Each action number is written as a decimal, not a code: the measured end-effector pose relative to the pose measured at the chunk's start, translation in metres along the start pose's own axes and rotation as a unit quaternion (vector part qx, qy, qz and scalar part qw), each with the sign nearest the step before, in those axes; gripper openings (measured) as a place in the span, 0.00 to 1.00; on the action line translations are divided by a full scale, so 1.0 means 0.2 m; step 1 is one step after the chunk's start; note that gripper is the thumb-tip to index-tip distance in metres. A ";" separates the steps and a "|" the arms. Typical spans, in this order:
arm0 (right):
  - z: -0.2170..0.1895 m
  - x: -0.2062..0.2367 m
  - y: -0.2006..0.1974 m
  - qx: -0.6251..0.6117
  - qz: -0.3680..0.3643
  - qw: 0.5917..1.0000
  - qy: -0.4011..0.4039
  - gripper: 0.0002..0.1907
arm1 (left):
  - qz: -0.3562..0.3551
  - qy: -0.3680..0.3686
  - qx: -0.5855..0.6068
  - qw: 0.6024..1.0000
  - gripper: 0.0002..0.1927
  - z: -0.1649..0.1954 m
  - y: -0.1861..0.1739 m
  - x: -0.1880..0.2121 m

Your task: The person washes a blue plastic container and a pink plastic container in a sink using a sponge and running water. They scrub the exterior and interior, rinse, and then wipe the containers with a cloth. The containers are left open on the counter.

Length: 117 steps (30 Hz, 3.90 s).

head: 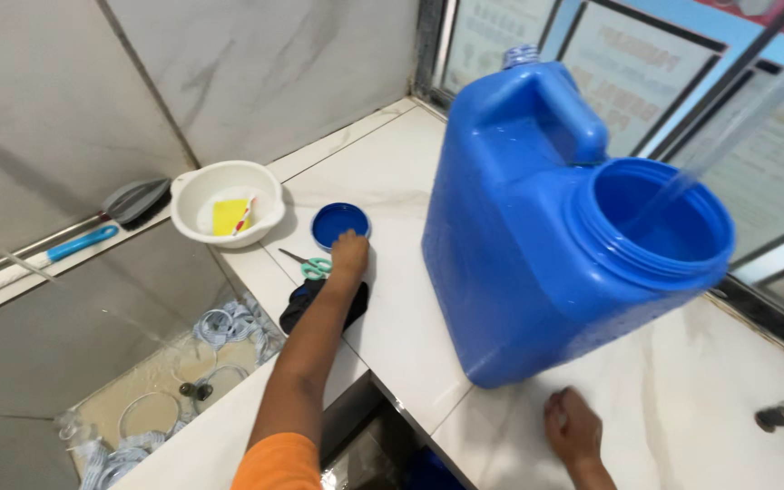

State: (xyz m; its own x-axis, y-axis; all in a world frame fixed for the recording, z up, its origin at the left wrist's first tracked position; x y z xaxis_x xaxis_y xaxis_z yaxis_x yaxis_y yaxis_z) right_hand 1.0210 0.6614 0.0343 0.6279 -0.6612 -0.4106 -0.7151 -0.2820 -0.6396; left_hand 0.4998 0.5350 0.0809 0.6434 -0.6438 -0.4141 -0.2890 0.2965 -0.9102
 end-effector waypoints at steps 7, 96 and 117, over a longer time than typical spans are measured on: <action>-0.67 -0.05 0.39 -0.091 -0.238 0.927 -0.275 0.10 | 0.056 0.065 0.150 0.985 0.06 -0.10 -0.19 0.07; -3.00 1.10 1.89 -0.308 -0.563 0.492 -0.588 0.22 | 0.239 -0.635 -0.035 0.733 0.16 -0.73 -1.35 3.78; -3.50 1.74 2.34 -0.222 -0.555 0.540 -0.593 0.27 | -0.024 -0.770 -0.051 0.636 0.12 -1.41 -0.97 5.02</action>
State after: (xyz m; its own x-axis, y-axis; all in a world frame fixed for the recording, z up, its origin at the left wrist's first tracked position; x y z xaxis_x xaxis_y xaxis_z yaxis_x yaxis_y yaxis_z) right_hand 0.6893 -0.1865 0.0467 0.3125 0.9215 -0.2308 0.4648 -0.3602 -0.8088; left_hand 1.0017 -0.3672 -0.1591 0.5617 0.8264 0.0388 -0.2370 0.2057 -0.9495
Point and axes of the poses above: each hand's wrist, its own x-axis away from the middle knuckle, its own y-axis out of the palm, z = x × y, the point moved 4 cm from there along -x, towards the middle knuckle, and after that the axes turned 9 degrees about -x, right-handed, at the moved point
